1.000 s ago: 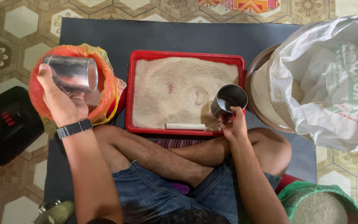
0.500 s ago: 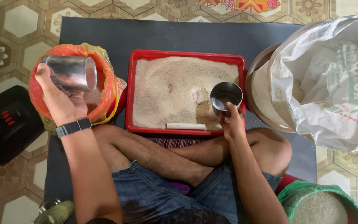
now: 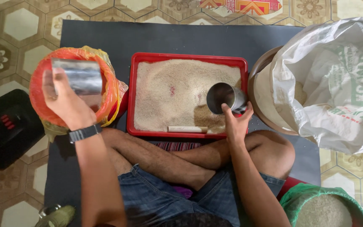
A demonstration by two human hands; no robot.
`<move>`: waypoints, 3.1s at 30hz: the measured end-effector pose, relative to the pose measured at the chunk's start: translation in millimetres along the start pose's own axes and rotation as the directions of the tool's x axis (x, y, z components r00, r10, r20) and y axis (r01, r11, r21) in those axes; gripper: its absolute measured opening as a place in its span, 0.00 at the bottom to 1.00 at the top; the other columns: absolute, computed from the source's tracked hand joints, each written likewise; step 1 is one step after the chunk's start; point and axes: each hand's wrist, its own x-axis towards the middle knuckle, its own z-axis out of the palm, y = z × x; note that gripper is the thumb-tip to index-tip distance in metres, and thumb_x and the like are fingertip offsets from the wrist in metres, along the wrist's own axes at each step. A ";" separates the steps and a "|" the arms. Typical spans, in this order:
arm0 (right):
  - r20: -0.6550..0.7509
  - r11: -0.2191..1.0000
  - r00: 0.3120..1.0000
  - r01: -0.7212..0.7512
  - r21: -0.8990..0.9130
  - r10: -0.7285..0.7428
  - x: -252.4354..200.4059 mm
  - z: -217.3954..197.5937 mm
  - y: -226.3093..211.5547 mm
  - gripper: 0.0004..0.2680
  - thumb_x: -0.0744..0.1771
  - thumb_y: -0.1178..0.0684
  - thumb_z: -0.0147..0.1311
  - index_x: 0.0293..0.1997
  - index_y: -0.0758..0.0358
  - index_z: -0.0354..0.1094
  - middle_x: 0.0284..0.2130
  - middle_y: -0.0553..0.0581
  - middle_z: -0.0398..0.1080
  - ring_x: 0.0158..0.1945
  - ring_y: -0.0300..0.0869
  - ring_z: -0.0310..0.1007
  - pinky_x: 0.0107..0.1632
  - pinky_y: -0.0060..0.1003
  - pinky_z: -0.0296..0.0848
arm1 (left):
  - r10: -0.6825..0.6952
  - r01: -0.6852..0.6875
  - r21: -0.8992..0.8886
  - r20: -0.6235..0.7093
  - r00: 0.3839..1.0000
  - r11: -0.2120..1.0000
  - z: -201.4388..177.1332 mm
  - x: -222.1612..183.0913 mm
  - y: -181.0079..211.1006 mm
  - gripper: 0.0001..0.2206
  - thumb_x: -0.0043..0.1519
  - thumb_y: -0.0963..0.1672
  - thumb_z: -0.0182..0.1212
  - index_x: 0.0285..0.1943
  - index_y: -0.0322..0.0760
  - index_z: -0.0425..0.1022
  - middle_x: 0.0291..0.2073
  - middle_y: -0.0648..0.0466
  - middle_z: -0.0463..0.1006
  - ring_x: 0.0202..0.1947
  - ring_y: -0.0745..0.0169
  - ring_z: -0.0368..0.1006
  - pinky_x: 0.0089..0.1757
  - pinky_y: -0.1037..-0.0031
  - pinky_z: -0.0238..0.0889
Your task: The person scoops grains from a tray using metal cups, then pours the grains into other cups, a bucket, a bag, or back into the tray. The person uses both hands to hold and pour the cups, sometimes repositioning them on the tray.
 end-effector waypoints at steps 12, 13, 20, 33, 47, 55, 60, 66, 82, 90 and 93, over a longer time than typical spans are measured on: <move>-0.060 0.889 0.950 0.262 -0.375 -0.305 -12.4 0.7 -20.0 0.42 0.56 0.52 0.71 0.76 0.56 0.40 0.58 0.74 0.50 0.54 0.77 0.66 0.51 0.72 0.71 | -0.130 0.101 0.279 0.088 0.988 0.955 63.8 -102.3 -32.5 0.22 0.63 0.44 0.67 0.65 0.28 0.71 0.57 0.33 0.75 0.62 0.37 0.68 0.61 0.49 0.58; -0.061 0.889 0.950 0.262 -0.375 -0.306 -13.2 0.1 -21.3 0.42 0.56 0.52 0.71 0.76 0.56 0.40 0.58 0.74 0.50 0.54 0.77 0.66 0.51 0.72 0.71 | -0.130 0.101 0.278 0.088 0.988 0.955 63.2 -109.5 -40.7 0.22 0.63 0.44 0.67 0.65 0.28 0.71 0.57 0.33 0.75 0.62 0.37 0.68 0.61 0.49 0.58; 0.009 0.809 0.963 0.230 -0.542 -0.268 -2.6 6.4 -4.5 0.45 0.54 0.51 0.77 0.76 0.56 0.42 0.58 0.77 0.47 0.55 0.81 0.64 0.53 0.70 0.73 | -0.509 0.399 0.503 0.097 0.855 0.767 42.5 -132.0 -110.7 0.36 0.57 0.53 0.69 0.69 0.25 0.65 0.65 0.29 0.66 0.69 0.33 0.59 0.66 0.47 0.50; 0.130 0.654 0.992 0.099 -0.750 0.000 14.2 1.4 11.5 0.45 0.53 0.30 0.68 0.75 0.53 0.46 0.54 0.72 0.55 0.53 0.73 0.69 0.49 0.65 0.72 | -0.443 0.138 0.876 0.093 0.892 0.462 10.8 -131.1 -225.9 0.42 0.50 0.61 0.67 0.68 0.33 0.68 0.59 0.37 0.72 0.64 0.37 0.66 0.63 0.55 0.53; 0.377 0.631 0.896 0.436 -0.641 -0.236 -27.0 78.3 11.8 0.42 0.50 0.35 0.72 0.66 0.59 0.53 0.47 0.73 0.59 0.49 0.73 0.69 0.52 0.60 0.73 | -0.396 -0.252 0.810 0.499 0.770 0.530 37.7 -158.8 -189.2 0.51 0.40 0.52 0.70 0.75 0.29 0.53 0.61 0.35 0.68 0.62 0.33 0.67 0.56 0.51 0.65; 0.342 0.930 0.940 0.118 -0.348 0.009 8.4 67.4 13.2 0.43 0.51 0.42 0.75 0.73 0.49 0.48 0.54 0.75 0.54 0.57 0.79 0.64 0.60 0.61 0.68 | -0.673 0.106 0.791 0.432 0.600 0.602 40.4 -151.9 -179.3 0.48 0.49 0.59 0.64 0.75 0.28 0.56 0.68 0.36 0.64 0.70 0.37 0.59 0.65 0.55 0.54; 0.173 0.914 0.978 -0.035 -0.404 0.114 52.7 57.4 16.0 0.41 0.51 0.37 0.74 0.70 0.40 0.54 0.56 0.69 0.57 0.60 0.63 0.68 0.64 0.53 0.67 | -0.706 0.287 0.732 0.357 0.611 0.618 45.7 -150.9 -151.2 0.46 0.49 0.58 0.66 0.74 0.32 0.59 0.67 0.36 0.66 0.70 0.43 0.60 0.66 0.61 0.55; 0.103 0.772 0.953 0.293 -0.564 -0.286 73.4 59.3 -14.4 0.41 0.54 0.44 0.69 0.74 0.51 0.45 0.56 0.74 0.52 0.59 0.74 0.63 0.65 0.60 0.64 | -0.434 0.116 0.840 0.151 0.888 0.529 21.7 -142.7 -132.1 0.49 0.46 0.51 0.68 0.77 0.27 0.51 0.62 0.31 0.66 0.65 0.32 0.62 0.60 0.48 0.59; 0.419 0.769 0.866 0.457 -0.446 -0.272 -10.2 123.2 17.1 0.42 0.49 0.45 0.71 0.69 0.57 0.54 0.55 0.72 0.55 0.56 0.70 0.64 0.60 0.59 0.67 | -0.400 0.044 0.874 0.177 0.899 0.484 27.9 -145.1 -191.7 0.52 0.43 0.50 0.72 0.77 0.26 0.50 0.63 0.30 0.67 0.64 0.33 0.65 0.57 0.50 0.63; 0.416 0.973 0.889 -0.228 0.039 0.192 19.4 90.4 10.5 0.39 0.57 0.52 0.71 0.73 0.58 0.43 0.59 0.80 0.53 0.56 0.65 0.67 0.47 0.49 0.79 | -0.638 0.343 0.633 0.320 0.701 0.694 56.2 -143.5 -113.3 0.54 0.50 0.56 0.77 0.81 0.35 0.45 0.72 0.34 0.56 0.73 0.36 0.53 0.66 0.54 0.50; 0.536 0.614 0.717 -0.681 0.399 0.446 42.6 81.6 58.1 0.26 0.59 0.51 0.68 0.59 0.53 0.54 0.53 0.73 0.52 0.50 0.66 0.69 0.49 0.59 0.79 | -0.531 0.280 0.552 0.369 0.763 0.786 81.0 -152.8 -55.4 0.41 0.59 0.53 0.64 0.78 0.33 0.51 0.69 0.30 0.61 0.71 0.32 0.56 0.66 0.51 0.52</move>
